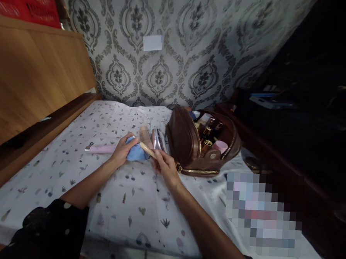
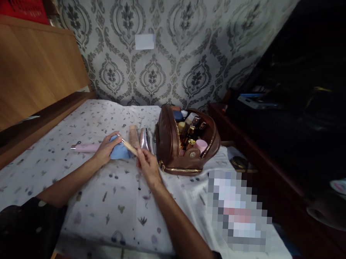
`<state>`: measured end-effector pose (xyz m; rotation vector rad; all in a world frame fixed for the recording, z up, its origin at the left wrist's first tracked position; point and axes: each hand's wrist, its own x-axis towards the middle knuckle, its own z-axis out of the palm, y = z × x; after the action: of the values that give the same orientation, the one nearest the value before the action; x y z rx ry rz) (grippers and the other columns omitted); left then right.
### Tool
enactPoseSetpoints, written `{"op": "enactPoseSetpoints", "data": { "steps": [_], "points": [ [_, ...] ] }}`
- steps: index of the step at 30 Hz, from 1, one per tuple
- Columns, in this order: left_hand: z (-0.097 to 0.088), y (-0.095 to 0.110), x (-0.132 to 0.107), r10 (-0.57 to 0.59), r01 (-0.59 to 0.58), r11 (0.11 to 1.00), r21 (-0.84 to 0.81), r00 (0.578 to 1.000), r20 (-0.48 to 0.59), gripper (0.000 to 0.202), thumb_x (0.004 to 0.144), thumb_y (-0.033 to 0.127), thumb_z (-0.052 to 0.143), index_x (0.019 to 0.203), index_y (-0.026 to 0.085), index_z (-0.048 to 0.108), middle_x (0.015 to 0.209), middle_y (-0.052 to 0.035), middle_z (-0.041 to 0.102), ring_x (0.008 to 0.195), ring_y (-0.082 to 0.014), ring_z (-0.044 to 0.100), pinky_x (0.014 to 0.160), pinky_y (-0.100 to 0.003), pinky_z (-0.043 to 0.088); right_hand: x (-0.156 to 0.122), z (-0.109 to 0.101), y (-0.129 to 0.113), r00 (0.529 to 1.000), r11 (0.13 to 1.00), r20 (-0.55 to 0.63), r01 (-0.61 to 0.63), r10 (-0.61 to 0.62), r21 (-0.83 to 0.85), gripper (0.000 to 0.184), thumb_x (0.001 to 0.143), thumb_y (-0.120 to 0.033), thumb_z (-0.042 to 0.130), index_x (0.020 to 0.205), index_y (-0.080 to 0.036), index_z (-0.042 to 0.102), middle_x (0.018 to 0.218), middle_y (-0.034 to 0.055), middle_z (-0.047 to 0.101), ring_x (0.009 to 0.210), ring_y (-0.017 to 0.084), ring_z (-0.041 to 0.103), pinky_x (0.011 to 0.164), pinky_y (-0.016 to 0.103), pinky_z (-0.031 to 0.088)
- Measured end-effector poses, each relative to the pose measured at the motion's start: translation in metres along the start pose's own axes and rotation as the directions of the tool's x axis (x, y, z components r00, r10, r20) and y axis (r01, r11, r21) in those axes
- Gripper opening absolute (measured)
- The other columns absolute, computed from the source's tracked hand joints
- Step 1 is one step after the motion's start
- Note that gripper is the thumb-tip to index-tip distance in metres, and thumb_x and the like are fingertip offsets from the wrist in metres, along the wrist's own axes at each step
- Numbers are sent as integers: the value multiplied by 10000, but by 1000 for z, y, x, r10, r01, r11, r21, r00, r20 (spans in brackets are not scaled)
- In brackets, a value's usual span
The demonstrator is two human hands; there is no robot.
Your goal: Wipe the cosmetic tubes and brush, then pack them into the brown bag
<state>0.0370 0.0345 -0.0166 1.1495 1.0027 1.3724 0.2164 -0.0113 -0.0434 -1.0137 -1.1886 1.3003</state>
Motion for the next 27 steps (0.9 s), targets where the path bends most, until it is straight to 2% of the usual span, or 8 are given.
{"op": "enactPoseSetpoints", "data": {
  "steps": [2,5,8,15,18,24,27],
  "points": [
    [0,-1,0,-3,3,1000,-2,1000,0,488,610,523,863,665,182,519,604,69,431,552,-70,381,515,-182,334,1,0,1,999,998,1,-47,47,41,461,725,-596,734,918,-178,704,547,-53,484,477,97,376,452,240,278],
    [-1,-2,1,1,-1,1000,0,1000,1,482,613,525,860,658,179,528,605,66,439,557,-69,387,523,-179,341,4,-1,0,999,999,-15,-27,28,40,417,608,-460,821,889,-188,676,622,-44,549,551,105,426,513,238,326],
    [-2,-3,2,0,0,1000,-4,1000,-2,474,628,524,852,664,178,531,610,67,444,561,-67,392,528,-173,348,4,-1,-4,1000,1000,-26,14,-14,-19,321,599,-364,795,810,-193,625,659,-47,552,598,109,441,557,237,351],
    [-2,-5,1,-2,2,1000,9,1000,8,445,640,498,853,675,172,552,611,64,458,565,-67,406,526,-171,343,3,0,-4,996,995,-58,60,-64,-74,287,617,-291,737,822,-202,557,735,-32,571,656,127,486,610,246,386],
    [-1,-4,1,-4,4,1000,-1,1000,9,445,632,491,860,680,172,552,617,62,464,564,-67,409,529,-174,349,3,-1,-1,994,994,-62,85,-90,-66,314,637,-324,754,854,-203,562,763,-20,593,664,131,500,615,249,389],
    [-2,-3,2,9,-9,1000,1,1000,2,428,626,489,862,708,173,586,643,49,491,580,-78,430,538,-186,366,3,-1,3,998,998,-49,49,-50,-33,360,729,-497,733,869,-227,539,609,-71,485,527,113,427,502,241,314],
    [-2,-4,2,14,-14,1000,7,1000,4,413,629,487,857,709,175,599,639,47,488,574,-82,428,532,-193,364,4,0,5,998,999,-58,36,-36,-12,397,705,-532,751,851,-227,543,613,-71,492,511,105,425,478,236,297]
  ]
}}
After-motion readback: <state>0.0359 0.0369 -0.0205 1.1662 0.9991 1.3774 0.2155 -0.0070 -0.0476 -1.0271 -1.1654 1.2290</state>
